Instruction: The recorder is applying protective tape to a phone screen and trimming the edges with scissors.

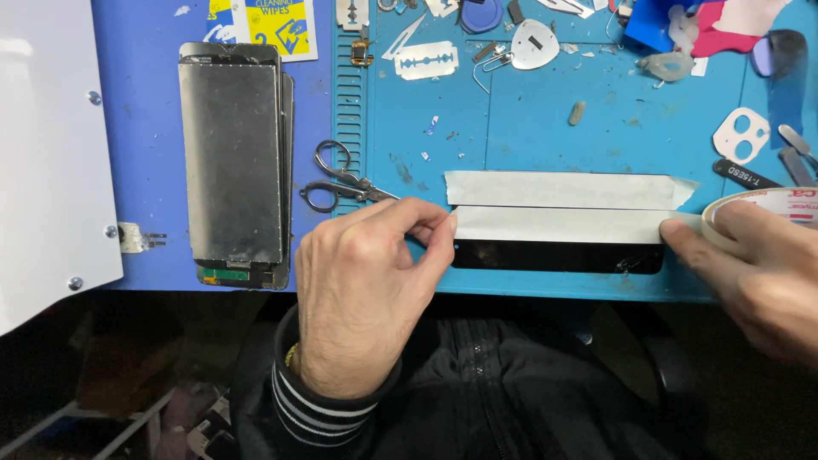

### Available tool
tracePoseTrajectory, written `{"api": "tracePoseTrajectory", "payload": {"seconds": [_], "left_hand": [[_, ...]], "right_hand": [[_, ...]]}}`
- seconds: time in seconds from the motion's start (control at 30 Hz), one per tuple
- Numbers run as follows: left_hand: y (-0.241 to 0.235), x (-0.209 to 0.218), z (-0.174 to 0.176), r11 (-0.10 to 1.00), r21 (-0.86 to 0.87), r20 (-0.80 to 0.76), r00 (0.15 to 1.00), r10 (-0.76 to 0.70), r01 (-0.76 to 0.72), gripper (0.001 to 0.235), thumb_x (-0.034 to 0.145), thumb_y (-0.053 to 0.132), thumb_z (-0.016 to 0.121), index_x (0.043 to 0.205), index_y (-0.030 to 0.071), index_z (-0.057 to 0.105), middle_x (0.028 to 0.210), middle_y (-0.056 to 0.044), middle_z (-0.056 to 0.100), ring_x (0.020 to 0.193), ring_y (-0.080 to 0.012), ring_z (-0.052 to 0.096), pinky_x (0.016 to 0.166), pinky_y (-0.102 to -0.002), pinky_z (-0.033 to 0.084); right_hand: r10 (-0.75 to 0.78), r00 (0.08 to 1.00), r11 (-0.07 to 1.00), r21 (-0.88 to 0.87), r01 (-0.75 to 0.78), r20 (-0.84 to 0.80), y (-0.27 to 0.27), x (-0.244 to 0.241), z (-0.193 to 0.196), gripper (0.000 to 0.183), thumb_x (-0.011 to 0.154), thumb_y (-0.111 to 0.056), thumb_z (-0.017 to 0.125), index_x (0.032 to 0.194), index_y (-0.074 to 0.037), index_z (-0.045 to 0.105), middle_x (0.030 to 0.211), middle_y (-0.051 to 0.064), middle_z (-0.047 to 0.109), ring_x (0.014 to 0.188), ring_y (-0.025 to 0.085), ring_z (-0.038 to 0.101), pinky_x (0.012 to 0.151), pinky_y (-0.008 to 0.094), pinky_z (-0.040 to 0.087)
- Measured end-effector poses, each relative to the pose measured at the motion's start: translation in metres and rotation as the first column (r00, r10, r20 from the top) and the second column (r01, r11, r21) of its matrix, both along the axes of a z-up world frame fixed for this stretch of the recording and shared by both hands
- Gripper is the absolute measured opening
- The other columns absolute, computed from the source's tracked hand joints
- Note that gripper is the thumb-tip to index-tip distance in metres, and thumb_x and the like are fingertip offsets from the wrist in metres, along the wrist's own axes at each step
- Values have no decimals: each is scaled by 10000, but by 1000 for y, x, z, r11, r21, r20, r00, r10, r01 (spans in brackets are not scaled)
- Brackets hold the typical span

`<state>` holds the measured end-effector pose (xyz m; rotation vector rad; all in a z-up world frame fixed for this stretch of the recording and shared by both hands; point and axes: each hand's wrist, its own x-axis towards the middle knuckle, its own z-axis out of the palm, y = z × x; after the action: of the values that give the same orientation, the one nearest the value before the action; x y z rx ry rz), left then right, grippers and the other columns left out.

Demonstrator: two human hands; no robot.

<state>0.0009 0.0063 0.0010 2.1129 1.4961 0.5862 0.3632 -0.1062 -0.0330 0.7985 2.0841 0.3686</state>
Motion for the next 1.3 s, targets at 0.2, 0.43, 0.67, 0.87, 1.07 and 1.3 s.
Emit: {"api": "tracePoseTrajectory", "payload": {"seconds": [0.2,0.43,0.67,0.87,1.07,1.3], "left_hand": [[-3,1,-1,999,32,-5,1000,14,-14,153,878,205,765,751,210,679,622,86,615,495,-196,543,516,-402,395],[-9,7,-5,989,141,-38,998,60,-54,159,875,170,765,754,188,664,682,69,652,577,-244,599,517,-422,412],[-17,12,0,947,318,-105,992,69,-32,188,839,156,795,756,186,629,685,29,626,604,-263,608,507,-441,426],[-19,12,-11,966,247,-174,977,127,-82,193,831,316,840,765,225,683,872,23,512,486,-311,547,405,-478,406],[-24,5,-21,966,240,-267,951,159,-94,285,823,462,857,901,207,755,894,20,547,503,-259,576,439,-439,493],[-46,33,9,759,641,-55,994,-96,109,297,973,261,693,1203,74,702,1160,-61,637,960,-267,571,786,-414,488]], "right_hand": [[-178,984,984,24,178,-25,-4,5,-5,791,913,-353,351,1655,-90,273,1166,27,460,1172,101,521,770,210,564],[-194,981,977,91,194,-8,5,-9,12,769,885,-405,398,1625,-230,291,1145,-45,462,959,105,639,661,295,599],[-265,932,943,133,304,-248,26,-28,30,779,748,-585,473,1488,-364,375,1038,-137,540,492,205,749,397,393,572],[-383,863,923,-91,374,-330,42,-39,20,355,910,-282,557,1234,-145,510,953,38,575,482,309,711,368,545,571],[-380,829,925,-142,354,-410,44,-45,15,61,931,-147,579,990,-134,589,881,38,580,574,300,697,410,552,568],[-441,793,897,-174,407,-420,47,-50,14,204,1006,-297,554,891,-140,615,817,29,604,646,266,677,509,486,585]]}}
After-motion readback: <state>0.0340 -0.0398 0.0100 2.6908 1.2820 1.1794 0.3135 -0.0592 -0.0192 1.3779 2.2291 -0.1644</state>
